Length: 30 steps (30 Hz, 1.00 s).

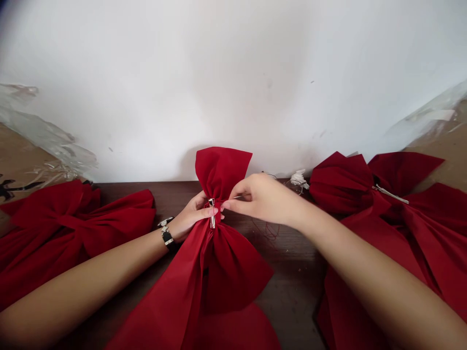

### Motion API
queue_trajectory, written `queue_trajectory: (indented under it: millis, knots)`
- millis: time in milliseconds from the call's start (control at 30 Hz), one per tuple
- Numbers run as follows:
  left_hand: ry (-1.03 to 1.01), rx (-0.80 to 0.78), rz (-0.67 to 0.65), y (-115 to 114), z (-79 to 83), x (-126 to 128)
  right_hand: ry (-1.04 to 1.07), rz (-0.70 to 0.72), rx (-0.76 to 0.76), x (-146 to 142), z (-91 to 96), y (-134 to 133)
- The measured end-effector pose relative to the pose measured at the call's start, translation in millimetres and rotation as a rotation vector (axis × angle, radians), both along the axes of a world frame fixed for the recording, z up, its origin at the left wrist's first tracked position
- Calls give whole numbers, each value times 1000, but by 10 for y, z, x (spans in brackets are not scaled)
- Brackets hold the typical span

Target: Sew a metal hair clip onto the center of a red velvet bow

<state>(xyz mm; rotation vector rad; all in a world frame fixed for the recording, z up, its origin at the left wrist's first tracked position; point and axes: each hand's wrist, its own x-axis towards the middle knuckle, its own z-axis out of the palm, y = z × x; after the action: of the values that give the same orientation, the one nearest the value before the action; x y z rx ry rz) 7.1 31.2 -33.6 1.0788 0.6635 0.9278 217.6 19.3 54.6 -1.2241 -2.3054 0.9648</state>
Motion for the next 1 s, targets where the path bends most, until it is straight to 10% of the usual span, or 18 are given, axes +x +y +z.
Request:
queue_trajectory:
  millis: [400,1000]
  knots:
    - [62,207,17,2,-34,-14,28,-173,74,-315,-324,-106]
    - [-44,63,-45,17,-50,-11,306,14,-210,-243,-248,-75]
